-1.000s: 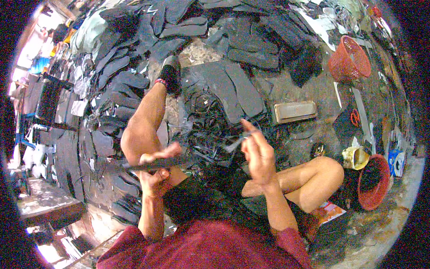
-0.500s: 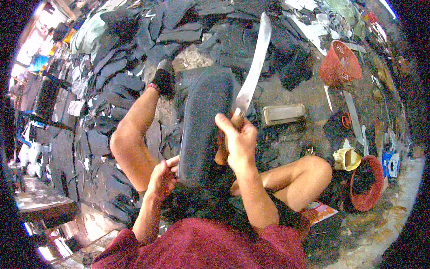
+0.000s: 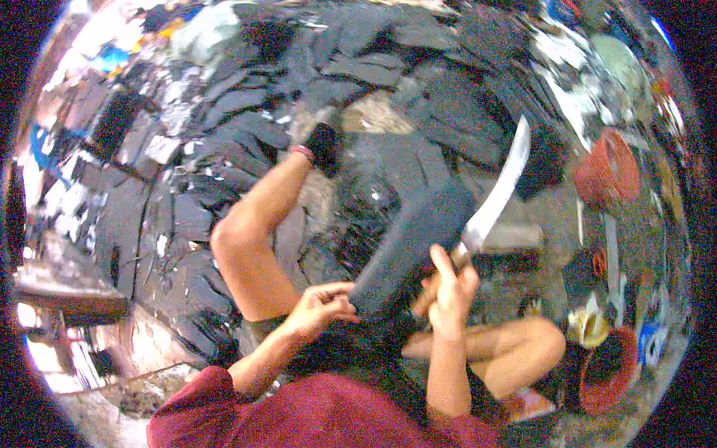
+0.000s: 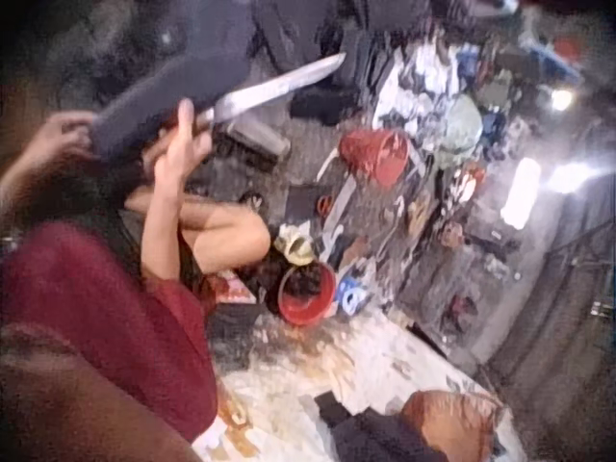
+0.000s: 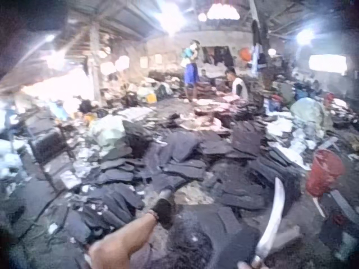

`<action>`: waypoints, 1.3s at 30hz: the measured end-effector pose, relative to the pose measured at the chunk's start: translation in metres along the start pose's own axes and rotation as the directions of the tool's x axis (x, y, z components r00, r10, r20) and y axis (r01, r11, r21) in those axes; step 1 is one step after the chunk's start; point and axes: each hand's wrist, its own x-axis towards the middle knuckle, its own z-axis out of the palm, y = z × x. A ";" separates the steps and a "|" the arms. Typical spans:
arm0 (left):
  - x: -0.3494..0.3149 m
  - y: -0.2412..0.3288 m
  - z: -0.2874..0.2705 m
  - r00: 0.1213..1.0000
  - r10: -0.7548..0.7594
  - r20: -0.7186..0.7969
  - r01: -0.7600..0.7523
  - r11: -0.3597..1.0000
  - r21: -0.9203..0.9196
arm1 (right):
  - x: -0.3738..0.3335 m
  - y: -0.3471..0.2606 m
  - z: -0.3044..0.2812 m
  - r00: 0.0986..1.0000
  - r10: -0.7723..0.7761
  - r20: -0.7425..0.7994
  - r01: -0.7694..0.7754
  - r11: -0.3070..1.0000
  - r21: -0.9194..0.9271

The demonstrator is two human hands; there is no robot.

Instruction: The person sits on the floor and uses a curved knife to trim and cut black rubber shoe soles. They repeatedly pick up soles, cut along the edges, and place the trimmed pieces aside.

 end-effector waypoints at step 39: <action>0.308 0.026 0.014 0.668 0.591 -0.452 -0.313 0.774 0.551 | 0.011 0.031 -0.060 0.995 0.015 -0.098 -0.002 0.991 0.130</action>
